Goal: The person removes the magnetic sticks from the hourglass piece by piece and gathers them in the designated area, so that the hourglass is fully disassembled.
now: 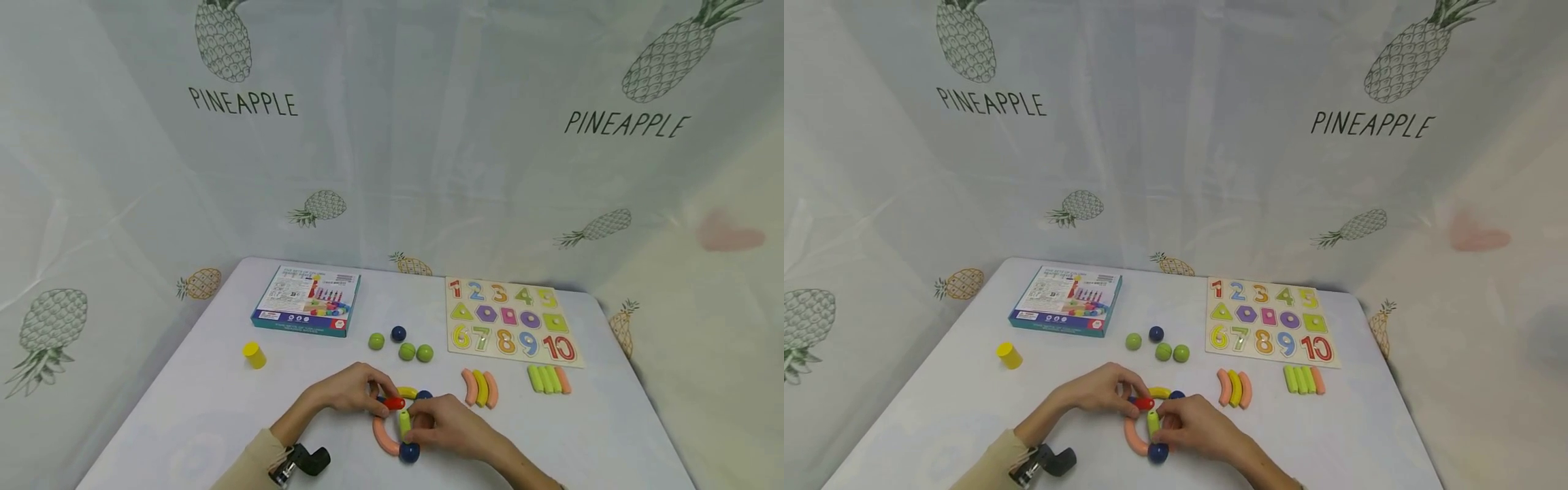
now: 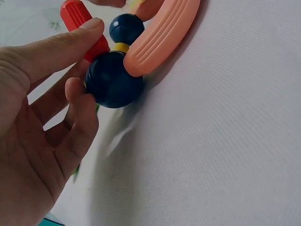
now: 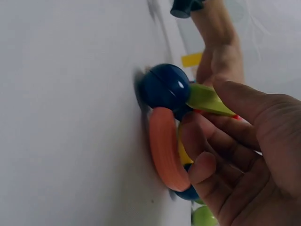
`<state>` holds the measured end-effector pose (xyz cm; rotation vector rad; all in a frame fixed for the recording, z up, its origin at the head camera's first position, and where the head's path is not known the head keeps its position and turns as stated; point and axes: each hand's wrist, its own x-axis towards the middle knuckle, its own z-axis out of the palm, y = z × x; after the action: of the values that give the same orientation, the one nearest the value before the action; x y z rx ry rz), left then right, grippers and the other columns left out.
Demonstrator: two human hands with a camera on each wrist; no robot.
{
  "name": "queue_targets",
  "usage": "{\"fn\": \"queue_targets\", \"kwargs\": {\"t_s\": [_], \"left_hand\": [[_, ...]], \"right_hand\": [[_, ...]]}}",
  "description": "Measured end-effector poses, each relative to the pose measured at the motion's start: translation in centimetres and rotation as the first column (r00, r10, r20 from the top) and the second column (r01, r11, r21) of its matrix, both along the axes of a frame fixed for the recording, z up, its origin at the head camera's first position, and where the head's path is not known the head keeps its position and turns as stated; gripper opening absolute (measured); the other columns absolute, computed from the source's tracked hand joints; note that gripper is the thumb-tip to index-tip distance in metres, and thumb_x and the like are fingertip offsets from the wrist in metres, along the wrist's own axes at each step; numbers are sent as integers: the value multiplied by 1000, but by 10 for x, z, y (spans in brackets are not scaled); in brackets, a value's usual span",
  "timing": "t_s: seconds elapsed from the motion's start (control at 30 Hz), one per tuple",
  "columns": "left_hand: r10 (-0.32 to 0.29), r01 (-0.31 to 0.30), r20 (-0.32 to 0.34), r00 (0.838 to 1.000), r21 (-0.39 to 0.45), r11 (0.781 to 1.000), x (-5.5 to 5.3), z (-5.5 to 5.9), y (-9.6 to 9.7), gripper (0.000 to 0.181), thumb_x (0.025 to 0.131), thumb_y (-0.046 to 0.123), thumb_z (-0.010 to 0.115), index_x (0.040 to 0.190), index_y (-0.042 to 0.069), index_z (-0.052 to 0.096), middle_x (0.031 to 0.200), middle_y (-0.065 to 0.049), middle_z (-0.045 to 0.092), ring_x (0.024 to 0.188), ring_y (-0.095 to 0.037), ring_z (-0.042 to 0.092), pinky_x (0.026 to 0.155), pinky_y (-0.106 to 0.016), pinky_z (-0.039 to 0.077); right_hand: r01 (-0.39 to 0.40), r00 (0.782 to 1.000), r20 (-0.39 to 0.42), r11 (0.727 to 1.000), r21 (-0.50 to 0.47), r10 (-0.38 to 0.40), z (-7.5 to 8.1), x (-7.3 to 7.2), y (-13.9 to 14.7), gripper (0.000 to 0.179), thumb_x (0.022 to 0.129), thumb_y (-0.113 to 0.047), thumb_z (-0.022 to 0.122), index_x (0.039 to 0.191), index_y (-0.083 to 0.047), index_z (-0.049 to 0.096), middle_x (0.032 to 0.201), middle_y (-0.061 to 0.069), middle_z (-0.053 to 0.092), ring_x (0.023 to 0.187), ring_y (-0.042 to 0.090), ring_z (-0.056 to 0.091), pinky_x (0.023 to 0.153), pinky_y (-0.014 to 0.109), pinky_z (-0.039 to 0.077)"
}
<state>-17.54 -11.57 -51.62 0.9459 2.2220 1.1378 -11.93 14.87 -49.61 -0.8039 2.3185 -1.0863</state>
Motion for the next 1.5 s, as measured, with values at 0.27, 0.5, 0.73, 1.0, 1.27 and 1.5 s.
{"fn": "queue_targets", "kwargs": {"t_s": [0.27, 0.5, 0.73, 1.0, 1.27, 1.5], "left_hand": [[-15, 15, 0, 1000, -1, 1000, -1, -1, -1, 26, 85, 30, 81, 110, 31, 75, 81, 12, 64, 68, -4, 52, 63, -19, 38], [-15, 15, 1, 1000, -3, 1000, -1, 0, -1, 25, 86, 29, 81, 110, 30, 75, 81, 13, 64, 68, -4, 51, 63, -18, 38], [-19, 19, 3, 1000, -4, 1000, -1, 0, -1, 25, 85, 31, 81, 109, 32, 75, 80, 12, 64, 68, -3, 51, 63, -18, 37], [-17, 17, 6, 1000, -10, 1000, -2, -1, -1, 26, 85, 29, 82, 110, 31, 75, 85, 13, 67, 70, -3, 52, 63, -18, 39], [-1, 2, 9, 1000, -20, 1000, -2, -2, -1, 26, 84, 28, 83, 108, 31, 75, 82, 14, 65, 71, -3, 53, 66, -19, 39], [4, -4, 6, 1000, -21, 1000, -1, 0, -1, 26, 84, 29, 83, 109, 31, 75, 81, 12, 65, 71, -4, 53, 66, -20, 39]], "right_hand": [[-21, 998, -56, 998, 61, 25, -5, 0, -10, 14, 91, -38, 74, 93, -27, 67, 74, -19, 61, 65, -3, 55, 60, 19, 47], [-114, 970, -201, 986, 125, 138, -5, -1, -11, 11, 94, -34, 71, 104, -29, 69, 81, -21, 59, 67, -5, 52, 60, 16, 46], [-134, 958, -229, 975, 180, 174, -9, 0, -11, 16, 96, -37, 69, 110, -30, 69, 87, -23, 57, 70, -6, 52, 63, 16, 47], [-30, 1000, 5, 994, -105, 31, 1, -3, 9, 25, 96, -34, 69, 113, -16, 70, 93, -10, 69, 81, 5, 62, 71, 22, 52], [302, 942, 219, 927, -220, -255, 10, -17, 68, 45, 99, -30, 65, 134, -3, 57, 104, 11, 69, 91, 35, 66, 76, 35, 57], [587, 809, 130, 782, -210, -573, 11, -29, 143, 51, 100, -35, 63, 138, -3, 54, 102, 17, 67, 90, 32, 67, 74, 35, 57]]}}
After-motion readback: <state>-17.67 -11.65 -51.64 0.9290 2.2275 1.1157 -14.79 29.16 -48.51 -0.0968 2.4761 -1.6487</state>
